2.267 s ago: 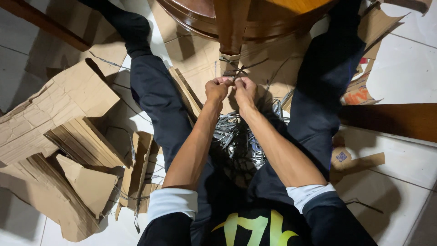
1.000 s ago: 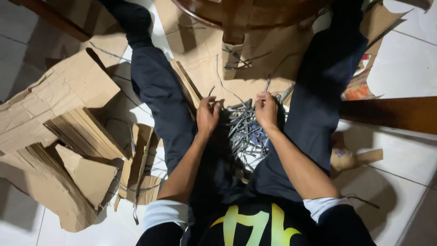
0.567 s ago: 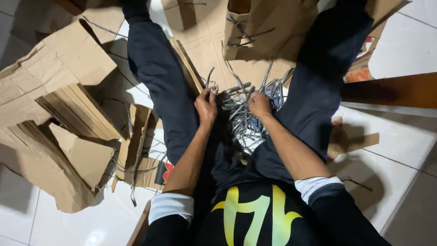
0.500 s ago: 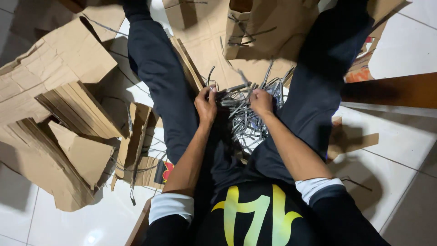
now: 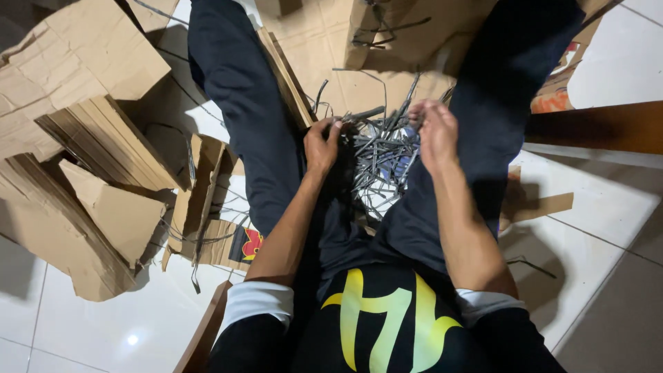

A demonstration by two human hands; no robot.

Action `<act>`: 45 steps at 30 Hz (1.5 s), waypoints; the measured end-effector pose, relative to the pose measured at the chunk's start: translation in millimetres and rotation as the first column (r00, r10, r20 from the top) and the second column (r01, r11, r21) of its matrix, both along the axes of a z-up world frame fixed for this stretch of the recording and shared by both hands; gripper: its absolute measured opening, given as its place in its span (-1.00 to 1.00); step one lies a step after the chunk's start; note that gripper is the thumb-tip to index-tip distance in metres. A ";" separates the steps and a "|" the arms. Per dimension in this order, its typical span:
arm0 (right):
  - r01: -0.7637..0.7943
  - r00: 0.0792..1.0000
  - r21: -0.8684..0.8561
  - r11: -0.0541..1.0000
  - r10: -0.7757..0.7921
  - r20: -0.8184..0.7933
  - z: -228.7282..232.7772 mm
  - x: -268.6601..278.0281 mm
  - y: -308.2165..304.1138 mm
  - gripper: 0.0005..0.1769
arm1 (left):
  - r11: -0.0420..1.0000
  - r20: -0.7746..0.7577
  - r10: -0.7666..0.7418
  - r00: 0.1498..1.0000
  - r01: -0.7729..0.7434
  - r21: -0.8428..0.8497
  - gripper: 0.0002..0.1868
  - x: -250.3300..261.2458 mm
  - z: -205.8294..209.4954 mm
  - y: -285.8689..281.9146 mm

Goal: Wrapping a wooden chair leg with cardboard and securing it with wire ties using a twisting tool

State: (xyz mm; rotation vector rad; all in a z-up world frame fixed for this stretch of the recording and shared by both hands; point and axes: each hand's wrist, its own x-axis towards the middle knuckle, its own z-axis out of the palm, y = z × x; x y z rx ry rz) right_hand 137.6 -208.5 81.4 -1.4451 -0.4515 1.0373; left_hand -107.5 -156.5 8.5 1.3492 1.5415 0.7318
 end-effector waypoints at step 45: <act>0.062 0.998 -0.417 0.907 -0.064 0.010 -54.5 -16.2 27.8 -0.84 | 0.988 0.302 -0.094 0.949 0.126 -0.086 -0.70 13.0 27.7 1.2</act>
